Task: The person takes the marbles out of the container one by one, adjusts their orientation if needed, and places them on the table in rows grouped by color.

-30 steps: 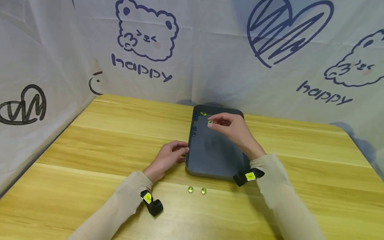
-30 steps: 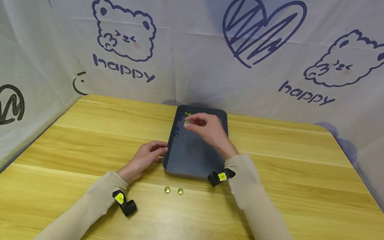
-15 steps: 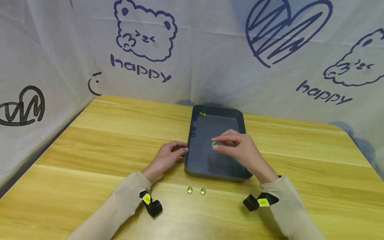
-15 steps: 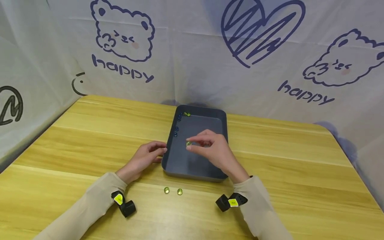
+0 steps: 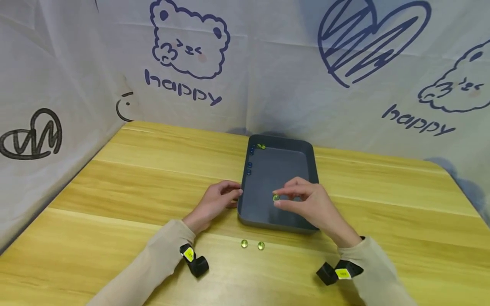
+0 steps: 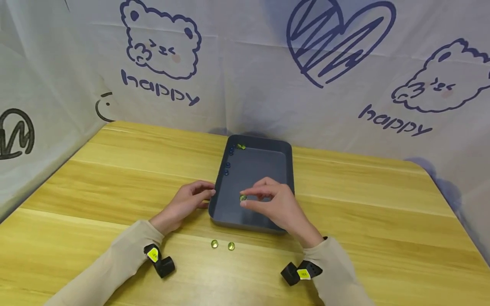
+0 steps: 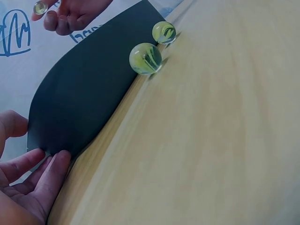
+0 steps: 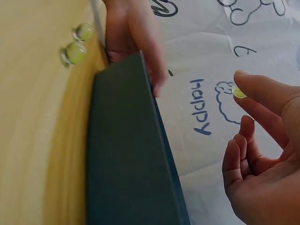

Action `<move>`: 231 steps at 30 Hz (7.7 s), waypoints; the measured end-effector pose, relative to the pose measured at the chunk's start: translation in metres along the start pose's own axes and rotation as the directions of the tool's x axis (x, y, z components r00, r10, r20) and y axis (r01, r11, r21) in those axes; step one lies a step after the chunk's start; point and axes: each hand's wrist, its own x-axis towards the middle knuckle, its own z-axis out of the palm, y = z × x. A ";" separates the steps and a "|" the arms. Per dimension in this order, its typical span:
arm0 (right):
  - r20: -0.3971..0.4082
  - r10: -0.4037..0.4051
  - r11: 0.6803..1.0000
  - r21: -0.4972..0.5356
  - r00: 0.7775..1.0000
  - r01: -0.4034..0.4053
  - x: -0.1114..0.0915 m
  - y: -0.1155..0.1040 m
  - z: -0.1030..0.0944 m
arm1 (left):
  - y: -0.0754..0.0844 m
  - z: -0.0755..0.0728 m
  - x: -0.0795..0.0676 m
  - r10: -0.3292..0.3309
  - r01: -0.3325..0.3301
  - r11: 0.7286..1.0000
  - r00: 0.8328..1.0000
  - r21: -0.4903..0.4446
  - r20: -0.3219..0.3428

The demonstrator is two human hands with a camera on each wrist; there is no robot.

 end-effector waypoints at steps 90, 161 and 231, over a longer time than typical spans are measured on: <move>0.168 0.019 0.995 -0.097 0.986 -0.003 -0.069 0.023 0.034 | 0.002 0.000 -0.002 -0.002 0.002 1.000 1.000 0.011 0.006; 0.125 0.080 0.961 -0.275 0.989 -0.043 -0.059 0.028 0.043 | 0.003 0.002 -0.003 -0.003 0.003 1.000 1.000 0.014 0.001; 0.081 0.078 0.959 -0.279 0.994 -0.053 -0.059 0.033 0.038 | 0.001 0.002 -0.002 -0.002 0.002 1.000 1.000 0.010 0.000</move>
